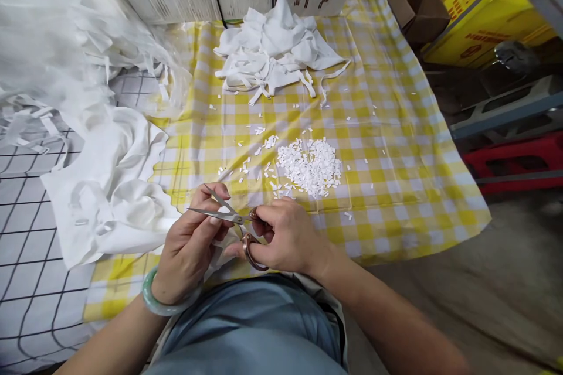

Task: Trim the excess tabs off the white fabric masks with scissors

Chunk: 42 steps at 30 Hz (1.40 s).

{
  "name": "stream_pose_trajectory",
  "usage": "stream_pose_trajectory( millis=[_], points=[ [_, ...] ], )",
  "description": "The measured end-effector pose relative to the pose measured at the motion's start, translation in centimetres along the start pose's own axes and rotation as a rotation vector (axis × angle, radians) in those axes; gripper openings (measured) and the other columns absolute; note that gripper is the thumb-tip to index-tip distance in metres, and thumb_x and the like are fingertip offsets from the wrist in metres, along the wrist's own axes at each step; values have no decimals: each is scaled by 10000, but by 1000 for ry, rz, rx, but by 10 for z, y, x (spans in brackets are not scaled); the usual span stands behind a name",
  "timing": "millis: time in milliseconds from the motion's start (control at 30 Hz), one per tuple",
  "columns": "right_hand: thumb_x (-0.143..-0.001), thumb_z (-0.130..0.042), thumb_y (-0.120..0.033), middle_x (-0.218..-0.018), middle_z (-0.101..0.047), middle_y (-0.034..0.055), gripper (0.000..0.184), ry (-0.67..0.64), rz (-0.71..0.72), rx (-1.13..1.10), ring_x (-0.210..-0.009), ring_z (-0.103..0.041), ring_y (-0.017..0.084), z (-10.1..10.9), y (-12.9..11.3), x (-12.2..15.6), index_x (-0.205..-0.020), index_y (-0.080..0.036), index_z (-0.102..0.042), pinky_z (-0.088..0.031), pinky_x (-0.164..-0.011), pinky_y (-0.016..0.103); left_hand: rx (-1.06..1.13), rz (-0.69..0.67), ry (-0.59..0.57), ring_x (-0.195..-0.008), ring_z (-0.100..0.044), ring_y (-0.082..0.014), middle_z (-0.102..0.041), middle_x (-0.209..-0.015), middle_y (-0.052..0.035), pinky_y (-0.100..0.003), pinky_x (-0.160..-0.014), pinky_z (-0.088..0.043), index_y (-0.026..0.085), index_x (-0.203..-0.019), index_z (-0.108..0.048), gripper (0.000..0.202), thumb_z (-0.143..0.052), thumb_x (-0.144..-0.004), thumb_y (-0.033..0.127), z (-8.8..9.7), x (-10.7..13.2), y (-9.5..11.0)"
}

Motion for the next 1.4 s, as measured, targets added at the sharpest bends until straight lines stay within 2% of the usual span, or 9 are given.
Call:
stream_pose_trajectory(
  millis=[500,600,700,800,933,1100,1233,1333,1400],
  points=[
    [-822,-650,-525,-555,-474,-50,375,139,-469,-224,-484,-395,94,13,56,62,-692,-205,-504,-318,-456,226,-252,-39,-391,-1047,-536,-185,-551,-1021,-87,-291,-926,-457,175,-742,-548,275,-428,-985,220,-40,-6,10],
    [-756,-728,-508,-908,-656,47,396,243,-284,-140,-754,-611,196,21,42,52,-952,-231,-524,-503,-650,308,-500,-121,-540,-1112,-559,-186,-578,-1171,-89,-284,-960,-471,190,-860,-580,104,-511,-937,185,-8,23,33],
    [-612,-856,-404,-1228,-603,130,608,114,-45,-76,-1120,-574,307,-5,9,27,-1083,-235,-512,-473,-964,438,-948,-170,-234,-1328,-430,-289,-450,-1439,-137,-446,-1085,-399,206,-1124,-576,275,-517,-875,106,57,41,39],
    [-682,-721,-147,-1059,-633,84,375,-74,40,-89,-990,-595,247,-51,-23,8,-1004,-213,-542,-486,-886,374,-1275,-114,-113,-1359,-389,-398,-415,-1495,-159,-601,-1056,-376,221,-1211,-583,454,-497,-802,44,107,52,24],
    [-643,-553,-5,-756,-537,-35,266,-108,10,-359,-685,-514,119,-67,-49,-12,-782,-217,-473,-417,-622,218,-1056,-152,-122,-1057,-642,-241,-638,-1216,-103,-329,-841,-547,221,-1054,-611,332,-435,-832,48,127,47,38],
    [-726,-646,-199,-754,-500,-52,219,153,112,-715,-625,-475,90,27,-78,-83,-832,-228,-456,-402,-572,201,-736,-228,89,-490,-542,-109,-592,-616,44,-188,-443,-427,209,-964,-615,111,-554,-871,225,119,-38,128],
    [-719,-645,-255,-700,-479,-66,220,612,245,-460,-583,-450,93,155,-93,-172,-820,-231,-451,-393,-557,213,-595,-423,254,-597,-623,-120,-661,-740,-14,-212,-540,-509,135,-943,-628,124,-582,-845,195,88,-160,194],
    [-756,-620,-271,-724,-519,-38,197,849,139,-91,-654,-511,125,221,-78,-218,-764,-232,-427,-428,-629,256,-648,-481,236,-787,-682,-158,-673,-1116,-125,-284,-677,-574,114,-1152,-593,326,-621,-844,214,64,-204,185],
    [-748,-671,-317,-744,-542,-7,267,868,77,-39,-712,-524,158,232,-50,-227,-731,-236,-417,-429,-680,302,-715,-465,206,-894,-682,-179,-634,-1231,-125,-322,-785,-577,152,-1178,-601,371,-667,-821,230,63,-187,150]
  ],
)
Point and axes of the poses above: each hand's wrist, its own x-axis away from the middle knuckle, its own z-axis out of the back of the hand, y = z × x, the point moved 5 cm from there along -x, towards the middle knuckle
